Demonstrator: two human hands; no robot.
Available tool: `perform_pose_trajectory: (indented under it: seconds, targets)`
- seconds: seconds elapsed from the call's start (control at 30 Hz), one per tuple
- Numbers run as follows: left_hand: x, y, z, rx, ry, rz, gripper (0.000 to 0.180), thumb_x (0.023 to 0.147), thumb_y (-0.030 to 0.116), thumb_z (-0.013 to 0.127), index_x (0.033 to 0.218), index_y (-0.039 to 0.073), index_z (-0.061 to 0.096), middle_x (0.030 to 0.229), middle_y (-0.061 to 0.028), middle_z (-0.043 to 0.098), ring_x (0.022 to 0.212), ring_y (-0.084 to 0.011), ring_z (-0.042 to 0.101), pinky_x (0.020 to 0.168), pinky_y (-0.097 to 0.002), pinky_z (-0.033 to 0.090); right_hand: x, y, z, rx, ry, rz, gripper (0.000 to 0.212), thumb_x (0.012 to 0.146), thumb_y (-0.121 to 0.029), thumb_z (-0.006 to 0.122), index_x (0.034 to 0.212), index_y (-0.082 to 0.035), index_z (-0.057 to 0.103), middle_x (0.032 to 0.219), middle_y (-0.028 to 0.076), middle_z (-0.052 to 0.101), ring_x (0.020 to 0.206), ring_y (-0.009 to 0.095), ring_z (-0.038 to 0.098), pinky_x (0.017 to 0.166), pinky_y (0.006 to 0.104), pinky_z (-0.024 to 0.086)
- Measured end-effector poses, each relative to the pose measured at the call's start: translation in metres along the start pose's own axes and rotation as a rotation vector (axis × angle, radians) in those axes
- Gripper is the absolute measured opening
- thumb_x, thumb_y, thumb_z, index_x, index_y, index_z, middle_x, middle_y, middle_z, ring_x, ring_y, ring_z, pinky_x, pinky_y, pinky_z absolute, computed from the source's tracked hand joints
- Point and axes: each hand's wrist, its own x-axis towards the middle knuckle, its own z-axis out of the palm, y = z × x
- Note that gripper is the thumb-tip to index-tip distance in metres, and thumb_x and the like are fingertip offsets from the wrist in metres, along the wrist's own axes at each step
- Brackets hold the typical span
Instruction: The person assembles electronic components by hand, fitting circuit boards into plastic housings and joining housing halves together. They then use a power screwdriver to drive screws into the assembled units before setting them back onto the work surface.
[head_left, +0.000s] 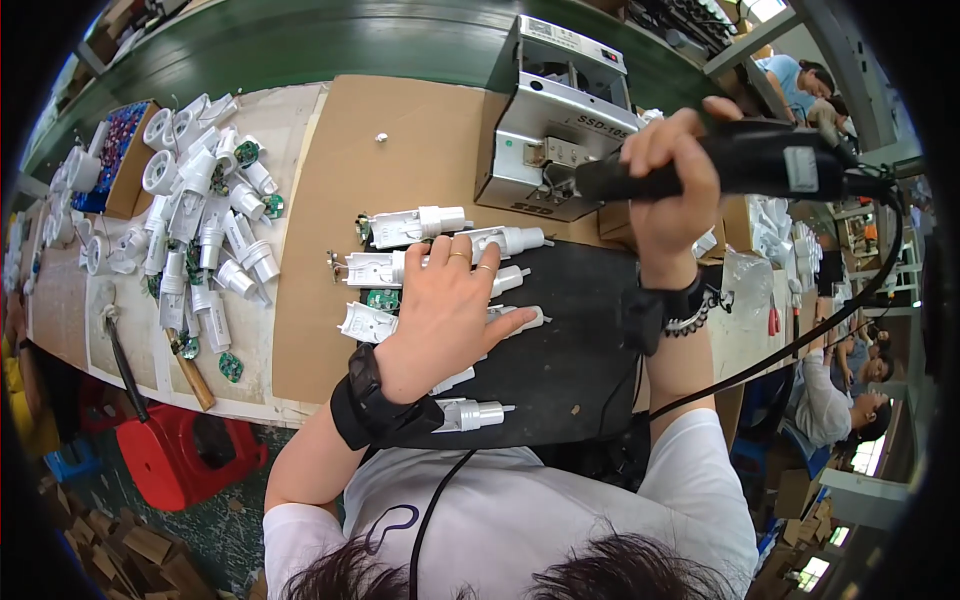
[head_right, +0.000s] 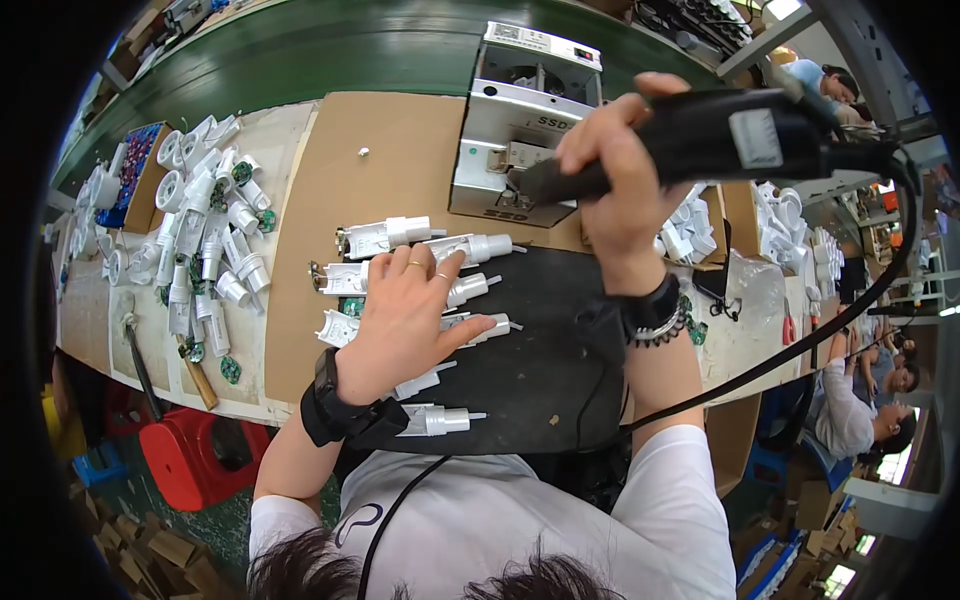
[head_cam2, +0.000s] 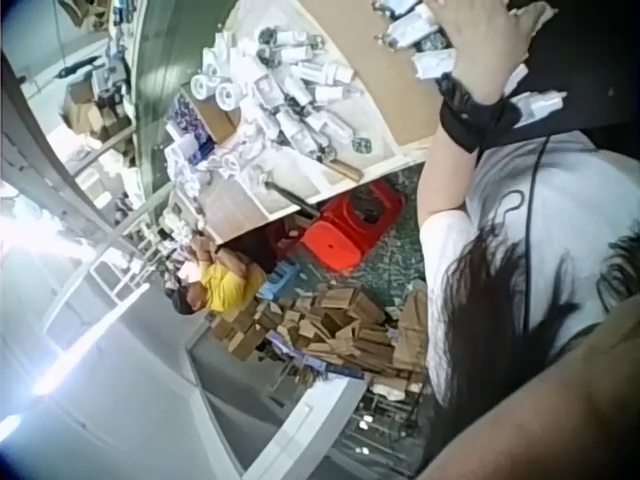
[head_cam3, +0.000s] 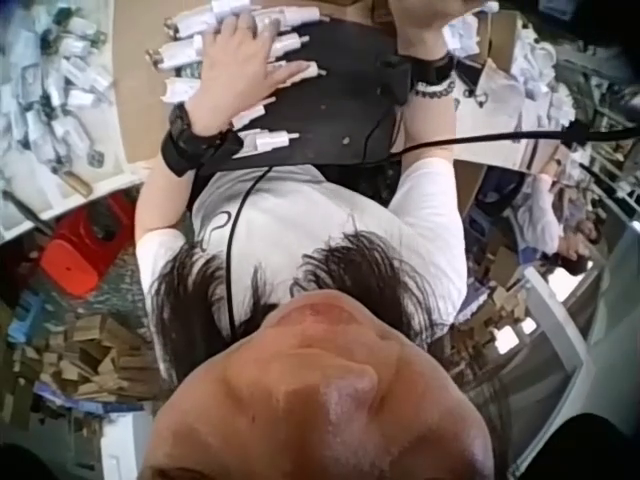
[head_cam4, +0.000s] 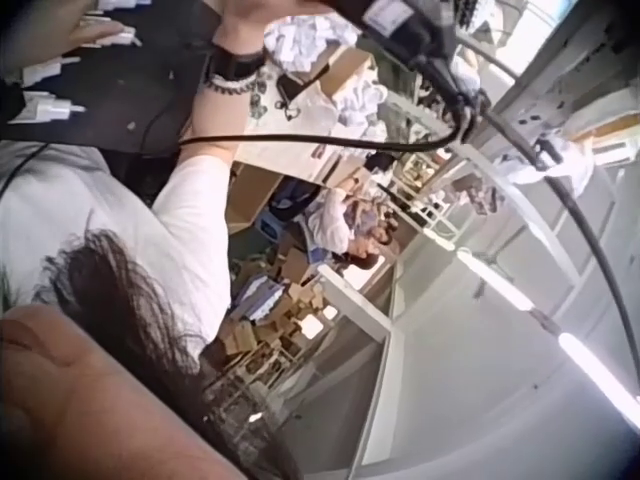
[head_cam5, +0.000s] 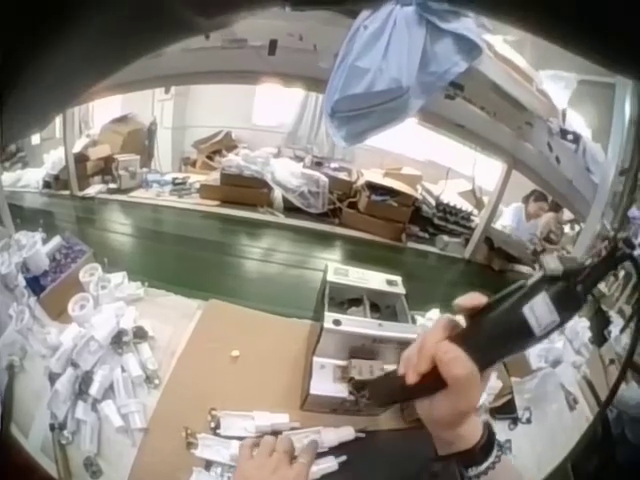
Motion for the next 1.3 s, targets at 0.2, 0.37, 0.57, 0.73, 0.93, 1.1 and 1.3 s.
perform_pose_trajectory:
  seconds: [0.2,0.37,0.57,0.73,0.93,1.1,1.3]
  targets:
    - [-0.008,0.006,-0.035,-0.032,-0.075,-0.042,0.052,0.077,0.040,0.073,0.104,-0.002,0.058,0.094,-0.0134,0.053,0.093,-0.0286,0.050,0.085,-0.0403,0.036,0.027,0.007,-0.003,-0.175,0.009,-0.061,0.035,0.085,-0.004,0.052,0.118,-0.003,0.041,0.068,0.007,0.050,0.056,0.017,0.051,0.059,0.0326,0.047]
    - [-0.025,-0.006,-0.058,-0.023,-0.060,-0.080,0.044,0.077,0.033,0.073,0.103,0.001,0.057,0.094,-0.0128,0.052,0.093,-0.0308,0.050,0.083,-0.0388,0.037,0.014,0.012,-0.001,-0.226,-0.017,0.057,0.033,0.084,0.001,0.053,0.116,-0.003,0.043,0.071,0.008,0.052,0.057,0.017,0.052,0.058,0.0324,0.047]
    - [-0.035,-0.042,-0.063,0.000,0.008,-0.177,0.045,0.079,0.035,0.072,0.106,0.001,0.062,0.094,-0.0121,0.053,0.093,-0.0280,0.050,0.082,-0.0386,0.037,-0.010,-0.005,0.000,-0.091,-0.065,0.113,0.037,0.084,0.001,0.052,0.119,-0.005,0.042,0.070,0.006,0.048,0.059,0.016,0.050,0.058,0.0310,0.046]
    - [-0.034,-0.056,-0.049,0.014,-0.021,-0.188,0.052,0.079,0.038,0.071,0.115,0.002,0.063,0.095,-0.0130,0.053,0.095,-0.0271,0.050,0.082,-0.0377,0.037,-0.013,-0.023,0.030,0.127,-0.115,0.048,0.039,0.085,-0.001,0.053,0.122,-0.001,0.038,0.068,0.006,0.053,0.057,0.015,0.054,0.056,0.0306,0.048]
    - [-0.023,-0.058,-0.034,0.038,-0.034,-0.178,0.060,0.077,0.046,0.070,0.118,0.003,0.063,0.100,-0.0144,0.054,0.099,-0.0273,0.049,0.088,-0.0413,0.034,-0.012,-0.004,0.070,0.034,-0.289,0.059,0.049,0.085,-0.009,0.055,0.129,-0.008,0.034,0.071,0.007,0.047,0.059,0.017,0.049,0.060,0.0343,0.046]
    - [-0.022,-0.057,-0.031,0.124,-0.036,-0.177,0.068,0.075,0.055,0.068,0.120,0.005,0.062,0.107,-0.0161,0.054,0.105,-0.0280,0.048,0.094,-0.0469,0.030,-0.012,0.030,0.094,-0.009,-0.325,0.084,0.048,0.084,-0.007,0.056,0.127,-0.007,0.034,0.071,0.008,0.050,0.058,0.017,0.051,0.059,0.0324,0.047]
    - [-0.023,-0.058,-0.026,0.132,-0.010,-0.170,0.071,0.073,0.058,0.068,0.121,0.005,0.061,0.108,-0.0164,0.055,0.108,-0.0281,0.048,0.097,-0.0479,0.028,-0.015,0.053,0.105,0.013,-0.307,0.180,0.048,0.083,-0.004,0.057,0.125,-0.006,0.035,0.070,0.008,0.050,0.057,0.016,0.051,0.057,0.0312,0.047]
